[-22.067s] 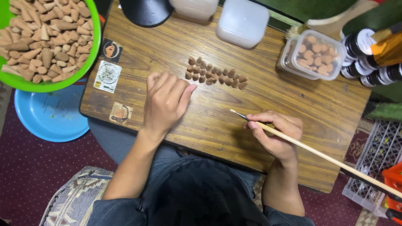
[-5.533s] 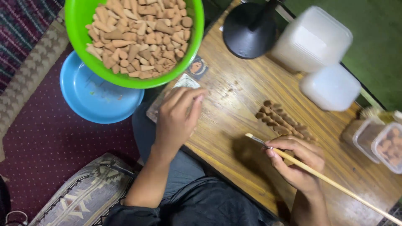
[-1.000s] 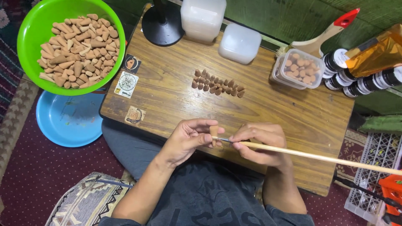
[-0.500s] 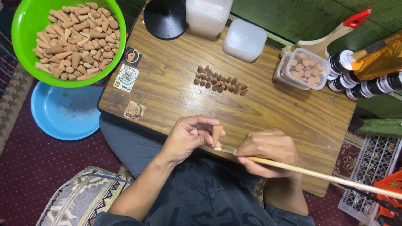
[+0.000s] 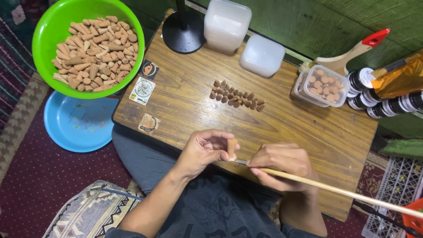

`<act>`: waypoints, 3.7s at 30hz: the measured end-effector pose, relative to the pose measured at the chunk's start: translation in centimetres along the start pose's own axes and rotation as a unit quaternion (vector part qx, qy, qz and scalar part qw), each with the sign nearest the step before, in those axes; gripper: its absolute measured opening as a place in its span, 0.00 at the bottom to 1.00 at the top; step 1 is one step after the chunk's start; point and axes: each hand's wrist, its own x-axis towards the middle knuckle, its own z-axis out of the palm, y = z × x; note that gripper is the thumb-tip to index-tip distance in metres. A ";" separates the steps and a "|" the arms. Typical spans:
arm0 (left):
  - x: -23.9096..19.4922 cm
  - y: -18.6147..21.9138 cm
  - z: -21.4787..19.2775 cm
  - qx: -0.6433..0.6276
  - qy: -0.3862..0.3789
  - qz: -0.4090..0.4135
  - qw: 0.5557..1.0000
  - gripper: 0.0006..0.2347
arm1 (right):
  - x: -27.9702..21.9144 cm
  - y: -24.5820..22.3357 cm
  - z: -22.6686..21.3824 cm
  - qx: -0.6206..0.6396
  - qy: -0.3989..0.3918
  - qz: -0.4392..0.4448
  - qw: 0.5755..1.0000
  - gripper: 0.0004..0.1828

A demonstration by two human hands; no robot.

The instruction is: Painting the tips of incense cones with a brush and arranging them in organized rows on a wooden table.

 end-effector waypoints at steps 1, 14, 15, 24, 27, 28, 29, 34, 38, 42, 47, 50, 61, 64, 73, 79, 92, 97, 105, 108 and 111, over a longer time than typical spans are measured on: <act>0.0 -0.1 -0.1 0.002 -0.001 0.001 1.000 0.21 | -0.4 0.6 -0.1 0.000 0.001 -0.002 1.000 0.04; 0.2 0.0 0.0 -0.010 -0.041 0.009 0.999 0.20 | -1.1 1.2 -0.5 -0.026 -0.015 -0.023 0.999 0.04; 0.2 -0.6 -0.3 -0.035 -0.020 -0.004 0.999 0.22 | -1.9 2.0 -0.4 -0.003 0.028 -0.015 0.999 0.05; 0.3 0.0 0.2 -0.038 -0.005 -0.005 0.999 0.21 | 0.0 -0.6 -0.4 -0.005 -0.009 -0.003 1.000 0.05; 0.1 -0.6 0.0 -0.032 -0.004 -0.010 0.999 0.22 | -2.2 1.4 -0.2 -0.010 0.019 0.002 1.000 0.04; 0.2 -0.2 0.3 -0.032 -0.003 -0.012 0.999 0.22 | -2.7 1.8 -0.6 -0.009 0.020 0.005 1.000 0.04; 0.2 0.3 0.6 -0.031 -0.004 -0.008 0.999 0.21 | -3.2 2.3 -0.9 -0.023 0.043 0.006 0.999 0.04; 0.6 -0.3 0.0 -0.022 -0.017 0.001 1.000 0.22 | -3.5 1.4 -1.0 -0.046 0.064 0.022 0.997 0.02; 0.4 -0.4 0.3 -0.027 -0.022 -0.003 0.999 0.22 | -1.9 0.4 -0.2 -0.014 0.019 -0.003 1.000 0.05; 0.4 -0.4 0.0 -0.029 -0.028 0.001 0.999 0.22 | -3.7 2.5 -1.3 -0.053 0.065 0.016 0.996 0.03; 0.7 -1.0 -0.3 -0.019 -0.022 0.010 1.000 0.23 | -4.0 2.1 -1.1 -0.032 0.069 0.033 0.997 0.03; 1.0 -1.2 -0.2 -0.007 -0.013 0.014 1.000 0.23 | -3.0 1.6 -0.6 -0.022 0.039 0.038 0.998 0.03; 3.0 -3.6 -3.1 0.025 0.039 0.011 0.999 0.19 | -6.9 8.7 0.9 0.004 0.098 0.139 0.985 0.03; 2.8 -3.7 -2.9 0.033 0.040 0.003 0.999 0.20 | -6.2 7.6 1.4 0.016 0.074 0.153 0.985 0.02; 2.9 -4.1 -3.2 0.017 0.042 -0.026 0.999 0.20 | -8.9 9.8 1.2 -0.042 0.138 0.177 0.974 0.03; 2.8 -4.1 -3.3 0.030 0.037 -0.032 0.998 0.20 | -9.6 10.4 1.5 -0.020 0.129 0.171 0.977 0.02; 2.7 -4.9 -3.7 0.010 0.013 -0.035 0.999 0.20 | -9.0 9.9 0.9 -0.030 0.117 0.166 0.979 0.02; 2.8 -4.7 -3.8 0.009 0.007 -0.028 1.000 0.20 | -9.4 9.5 1.0 0.004 0.127 0.157 0.980 0.02; 2.6 -4.8 -4.0 0.001 -0.005 -0.033 0.999 0.21 | -9.2 10.0 0.7 -0.030 0.130 0.148 0.980 0.03; 2.4 -4.7 -3.9 0.003 -0.007 -0.031 0.999 0.22 | -10.1 10.1 1.1 0.007 0.112 0.129 0.985 0.02; 2.4 -4.9 -3.8 0.006 -0.016 -0.029 0.999 0.22 | -6.9 6.8 1.4 0.057 0.079 0.123 0.988 0.02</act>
